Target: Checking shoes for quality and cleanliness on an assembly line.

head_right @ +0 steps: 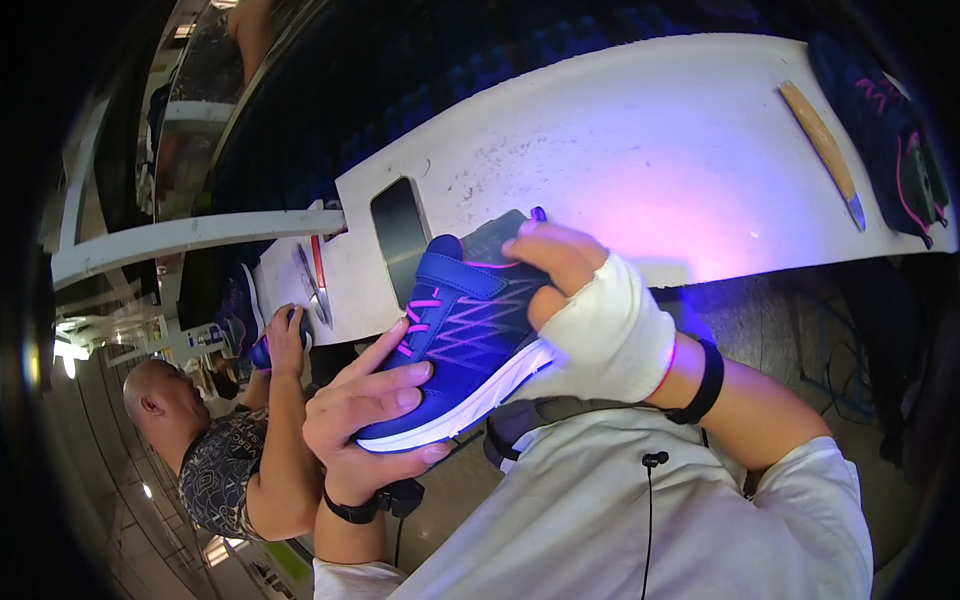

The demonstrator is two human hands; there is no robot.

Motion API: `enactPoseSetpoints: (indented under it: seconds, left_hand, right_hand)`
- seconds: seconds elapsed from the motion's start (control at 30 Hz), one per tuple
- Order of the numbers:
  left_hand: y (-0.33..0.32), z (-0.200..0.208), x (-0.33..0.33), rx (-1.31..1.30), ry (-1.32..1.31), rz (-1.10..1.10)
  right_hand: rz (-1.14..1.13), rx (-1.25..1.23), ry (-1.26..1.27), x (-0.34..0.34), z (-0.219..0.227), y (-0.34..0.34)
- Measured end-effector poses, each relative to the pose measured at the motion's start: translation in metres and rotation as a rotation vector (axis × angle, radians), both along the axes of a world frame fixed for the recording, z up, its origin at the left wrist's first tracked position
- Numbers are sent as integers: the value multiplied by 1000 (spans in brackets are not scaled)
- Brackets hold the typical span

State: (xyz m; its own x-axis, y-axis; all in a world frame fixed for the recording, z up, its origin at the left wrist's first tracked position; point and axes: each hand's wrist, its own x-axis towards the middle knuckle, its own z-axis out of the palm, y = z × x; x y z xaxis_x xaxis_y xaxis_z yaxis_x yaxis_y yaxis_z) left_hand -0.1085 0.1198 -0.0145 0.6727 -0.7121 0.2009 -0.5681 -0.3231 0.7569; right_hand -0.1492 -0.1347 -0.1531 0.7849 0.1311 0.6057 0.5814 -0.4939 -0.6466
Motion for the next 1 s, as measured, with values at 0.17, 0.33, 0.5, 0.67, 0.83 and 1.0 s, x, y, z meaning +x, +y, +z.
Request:
enactPoseSetpoints:
  seconds: [0.17,0.33,0.5,0.67,0.83,1.0]
  left_hand:
    - [20,7,-5,268,11,35]
    - [7,-11,-24,693,211,330]
    - [-7,-33,-28,690,-53,421]
    - [3,24,-11,300,128,125]
    - [-49,-18,-25,24,-150,-78]
    - [-92,-104,-52,-327,31,169]
  right_hand:
    - [49,-89,-81,6,-12,13]
    - [65,-198,-137,0,-13,23]
    - [0,-213,-192,-6,-29,35]
    - [-33,114,-57,-15,-11,17]
    - [79,142,-36,-44,81,-67]
    - [115,132,287,-48,120,-94]
